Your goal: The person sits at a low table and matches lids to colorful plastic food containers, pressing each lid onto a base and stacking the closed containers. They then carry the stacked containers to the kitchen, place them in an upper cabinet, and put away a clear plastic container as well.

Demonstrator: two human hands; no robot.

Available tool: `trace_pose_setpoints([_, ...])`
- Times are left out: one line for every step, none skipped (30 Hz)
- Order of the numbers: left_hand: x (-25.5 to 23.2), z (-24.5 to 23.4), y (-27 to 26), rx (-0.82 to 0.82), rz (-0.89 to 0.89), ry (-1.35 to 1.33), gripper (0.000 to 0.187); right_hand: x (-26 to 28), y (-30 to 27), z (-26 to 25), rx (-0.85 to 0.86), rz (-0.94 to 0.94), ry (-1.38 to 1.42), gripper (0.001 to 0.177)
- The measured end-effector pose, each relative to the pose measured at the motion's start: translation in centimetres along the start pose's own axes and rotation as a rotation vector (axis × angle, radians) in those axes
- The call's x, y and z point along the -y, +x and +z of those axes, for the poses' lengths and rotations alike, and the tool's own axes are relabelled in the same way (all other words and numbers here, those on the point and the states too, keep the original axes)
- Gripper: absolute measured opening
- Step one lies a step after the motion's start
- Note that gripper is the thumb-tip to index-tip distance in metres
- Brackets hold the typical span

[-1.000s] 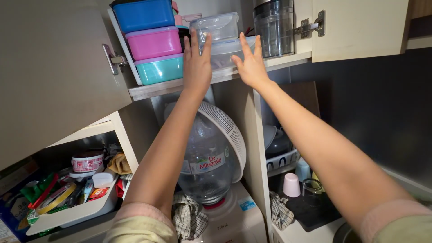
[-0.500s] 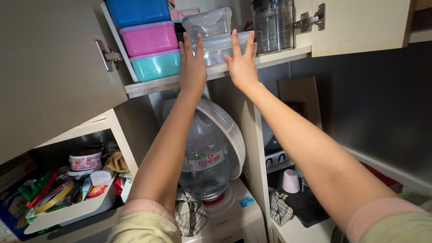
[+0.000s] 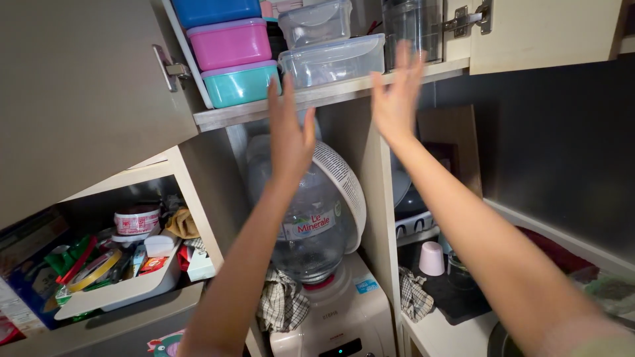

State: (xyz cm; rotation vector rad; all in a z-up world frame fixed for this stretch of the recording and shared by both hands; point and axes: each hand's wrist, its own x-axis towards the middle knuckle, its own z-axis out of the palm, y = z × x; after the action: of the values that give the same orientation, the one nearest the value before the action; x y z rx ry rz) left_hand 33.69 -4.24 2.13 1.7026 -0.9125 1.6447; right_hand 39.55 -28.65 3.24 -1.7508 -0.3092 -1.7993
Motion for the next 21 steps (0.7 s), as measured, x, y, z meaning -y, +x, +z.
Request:
trace_pose_setpoints([-0.8, -2.1, -2.6, -0.065, -0.088, -0.027, 0.068, -1.3, -0.9, -2.1, -0.053, 0.055, -0.012, 0.069])
trace_pose_setpoints([-1.5, -4.6, -5.4, -0.129, -0.177, -0.054, 0.066, -2.7, -2.1, -4.4, -0.155, 0.142, -0.023, 0.072])
trace_pose_setpoints([-2.0, -6.5, -7.5, -0.332, -0.163, -0.232, 0.066, -4.3, -3.0, -6.8, -0.271, 0.152, 0.242, 0.076])
trace_pose_setpoints([-2.2, -10.9, -10.4, -0.244, -0.313, 0.021, 0.062, -6.3, -3.7, -10.0, -0.368, 0.038, 0.303, 0.068])
trace_pose_setpoints([-1.2, -13.0, -10.5, -0.539, -0.265, 0.023, 0.069, -8.1, -4.0, -12.9, -0.470, 0.066, 0.281, 0.068])
trace_pose_setpoints([-0.2, -15.2, -10.7, -0.636, -0.282, 0.113, 0.068, -10.0, -3.5, -15.7, -0.543, 0.095, 0.223, 0.068])
trace_pose_setpoints([0.9, -17.7, -10.4, -0.686, -0.307, 0.245, 0.067, -11.6, -2.9, -18.2, -0.615, 0.125, 0.163, 0.069])
trace_pose_setpoints([1.9, -19.7, -10.1, -0.719, -0.332, 0.361, 0.066, -13.0, -1.8, -19.9, -0.625, 0.134, 0.203, 0.064])
trace_pose_setpoints([2.7, -21.3, -10.0, -0.680, -0.348, 0.424, 0.064, -14.2, -0.4, -21.2, -0.630, 0.144, 0.242, 0.060])
trace_pose_setpoints([4.1, -24.2, -8.5, -0.667, -0.369, 0.530, 0.063, -15.0, 0.5, -21.6, -0.635, 0.153, 0.282, 0.056])
trace_pose_setpoints([4.8, -25.2, -7.7, -0.657, -0.376, 0.588, 0.062, -15.5, 1.1, -21.8, -0.594, 0.241, 0.343, 0.052])
trace_pose_setpoints([5.2, -26.0, -7.1, -0.648, -0.384, 0.639, 0.061, -16.0, 2.0, -22.1, -0.549, 0.328, 0.404, 0.049])
trace_pose_setpoints([5.2, -26.0, -6.8, -0.644, -0.388, 0.681, 0.060, -16.4, 2.8, -22.3, -0.500, 0.413, 0.463, 0.046])
trace_pose_setpoints([5.2, -25.5, -6.5, -0.637, -0.398, 0.719, 0.059, -16.8, 3.4, -22.2, -0.498, 0.287, 0.480, 0.046])
trace_pose_setpoints([5.0, -25.2, -6.3, -0.635, -0.401, 0.742, 0.058, -17.0, 3.9, -22.1, -0.492, 0.164, 0.495, 0.046])
trace_pose_setpoints([4.6, -24.6, -6.2, -0.631, -0.404, 0.772, 0.057, -17.3, 4.2, -21.9, -0.483, 0.042, 0.507, 0.046])
trace_pose_setpoints([4.2, -25.6, -6.0, -0.628, -0.408, 0.794, 0.056, -17.5, 4.6, -21.8, -0.480, 0.036, 0.466, 0.045])
trace_pose_setpoints([3.8, -26.7, -5.6, -0.622, -0.418, 0.823, 0.054, -17.6, 4.8, -21.7, -0.477, 0.030, 0.426, 0.043])
trace_pose_setpoints([3.3, -27.8, -5.3, -0.617, -0.427, 0.851, 0.053, -17.5, 5.0, -21.5, -0.471, 0.025, 0.387, 0.042])
trace_pose_setpoints([2.7, -28.4, -5.0, -0.609, -0.441, 0.885, 0.052, -17.2, 5.0, -21.4, -0.479, 0.073, 0.336, 0.041])
trace_pose_setpoints([1.9, -26.9, -5.5, -0.580, -0.442, 0.910, 0.051, -16.8, 4.9, -21.3, -0.489, 0.121, 0.282, 0.039])
